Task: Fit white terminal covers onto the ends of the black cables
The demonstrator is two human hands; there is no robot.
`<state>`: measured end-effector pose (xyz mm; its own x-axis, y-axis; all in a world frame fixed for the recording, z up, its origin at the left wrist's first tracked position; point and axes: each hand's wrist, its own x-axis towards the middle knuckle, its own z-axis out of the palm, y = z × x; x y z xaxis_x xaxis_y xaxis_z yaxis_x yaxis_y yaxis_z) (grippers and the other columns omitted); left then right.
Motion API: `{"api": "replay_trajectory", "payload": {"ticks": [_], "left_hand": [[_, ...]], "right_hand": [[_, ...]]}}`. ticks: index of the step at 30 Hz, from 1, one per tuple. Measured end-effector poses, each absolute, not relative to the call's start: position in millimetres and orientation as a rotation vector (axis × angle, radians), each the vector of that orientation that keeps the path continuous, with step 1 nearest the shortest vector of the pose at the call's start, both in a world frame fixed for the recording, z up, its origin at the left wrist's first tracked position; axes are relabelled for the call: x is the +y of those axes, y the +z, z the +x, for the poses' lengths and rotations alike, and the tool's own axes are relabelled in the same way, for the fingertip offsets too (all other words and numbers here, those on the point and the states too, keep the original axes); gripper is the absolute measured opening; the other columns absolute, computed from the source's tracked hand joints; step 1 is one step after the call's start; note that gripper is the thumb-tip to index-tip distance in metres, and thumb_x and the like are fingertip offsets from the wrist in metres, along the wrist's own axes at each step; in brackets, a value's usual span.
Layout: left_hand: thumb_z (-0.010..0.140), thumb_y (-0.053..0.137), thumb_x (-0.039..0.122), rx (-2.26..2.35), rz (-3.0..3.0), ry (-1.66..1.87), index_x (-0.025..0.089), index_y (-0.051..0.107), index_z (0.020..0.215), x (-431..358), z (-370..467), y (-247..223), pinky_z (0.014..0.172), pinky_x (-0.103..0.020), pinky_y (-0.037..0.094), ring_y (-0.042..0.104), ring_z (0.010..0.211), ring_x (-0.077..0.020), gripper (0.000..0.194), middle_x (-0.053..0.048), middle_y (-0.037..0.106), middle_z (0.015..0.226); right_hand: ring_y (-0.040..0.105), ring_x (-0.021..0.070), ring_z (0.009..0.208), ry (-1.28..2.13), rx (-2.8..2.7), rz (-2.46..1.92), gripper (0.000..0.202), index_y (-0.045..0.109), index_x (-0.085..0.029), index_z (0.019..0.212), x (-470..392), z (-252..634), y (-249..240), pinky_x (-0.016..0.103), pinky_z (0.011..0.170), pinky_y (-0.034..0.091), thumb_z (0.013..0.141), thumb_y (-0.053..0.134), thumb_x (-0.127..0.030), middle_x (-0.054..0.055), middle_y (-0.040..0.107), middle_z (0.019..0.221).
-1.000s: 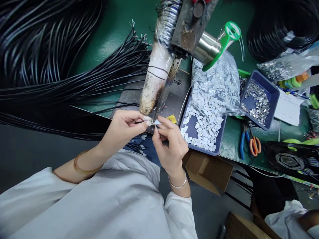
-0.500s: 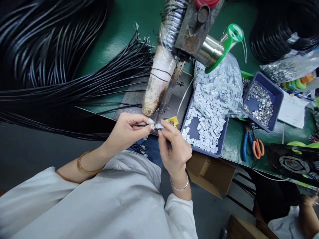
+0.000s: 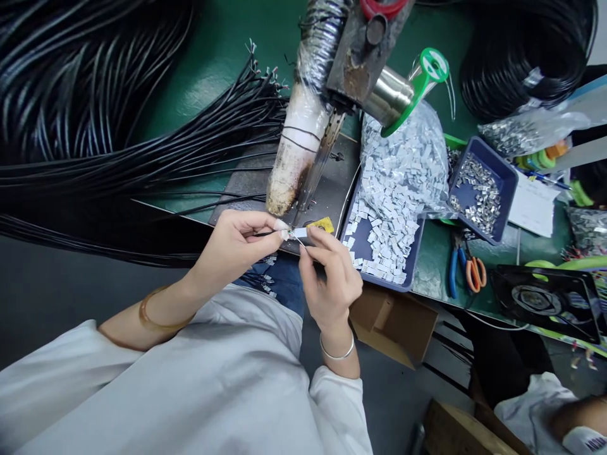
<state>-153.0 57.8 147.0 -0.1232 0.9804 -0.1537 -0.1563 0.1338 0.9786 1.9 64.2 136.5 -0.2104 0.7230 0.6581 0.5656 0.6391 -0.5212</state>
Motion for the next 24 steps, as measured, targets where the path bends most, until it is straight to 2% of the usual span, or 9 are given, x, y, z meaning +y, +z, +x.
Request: {"api": "replay_trajectory", "payload": {"ticks": [6,15,20,24], "left_hand": [[0.07,0.067,0.018,1.286,0.91,1.301,0.014,0.072,0.068,60.6,-150.6,146.1,0.048,-0.016,0.038,0.048,0.052,-0.0068,0.006,0.0,0.063,0.062],[0.069,0.066,0.014,1.268,0.962,1.282,0.01,0.071,0.069,61.7,-152.7,147.6,0.043,-0.015,0.03,0.036,0.047,-0.0038,0.006,0.004,0.049,0.052],[0.072,0.065,0.013,1.26,1.04,1.314,0.012,0.072,0.07,60.1,-153.7,150.0,0.042,-0.015,0.028,0.034,0.048,-0.0035,0.007,0.003,0.055,0.057],[0.07,0.066,0.013,1.253,1.016,1.265,0.012,0.072,0.07,59.7,-155.0,148.1,0.042,-0.015,0.029,0.037,0.048,-0.0042,0.007,0.003,0.056,0.057]], "right_hand": [[0.073,0.0165,0.093,0.167,-1.918,-1.019,0.017,0.061,-0.021,0.089,68.2,-2.4,138.3,0.032,0.079,0.065,0.081,0.069,-0.008,0.005,0.073,0.106],[0.071,0.0147,0.088,0.188,-1.889,-1.043,0.014,0.061,-0.021,0.086,71.7,-2.7,137.1,0.03,0.078,0.063,0.081,0.068,-0.011,0.002,0.072,0.096],[0.071,0.0152,0.088,0.133,-1.904,-1.039,0.016,0.065,-0.023,0.086,70.6,-4.2,140.9,0.03,0.078,0.062,0.08,0.071,-0.01,0.002,0.071,0.098],[0.072,0.0157,0.088,0.15,-1.918,-1.007,0.015,0.062,-0.023,0.086,70.5,-6.8,138.4,0.029,0.076,0.062,0.08,0.07,-0.011,0.002,0.072,0.097]]}}
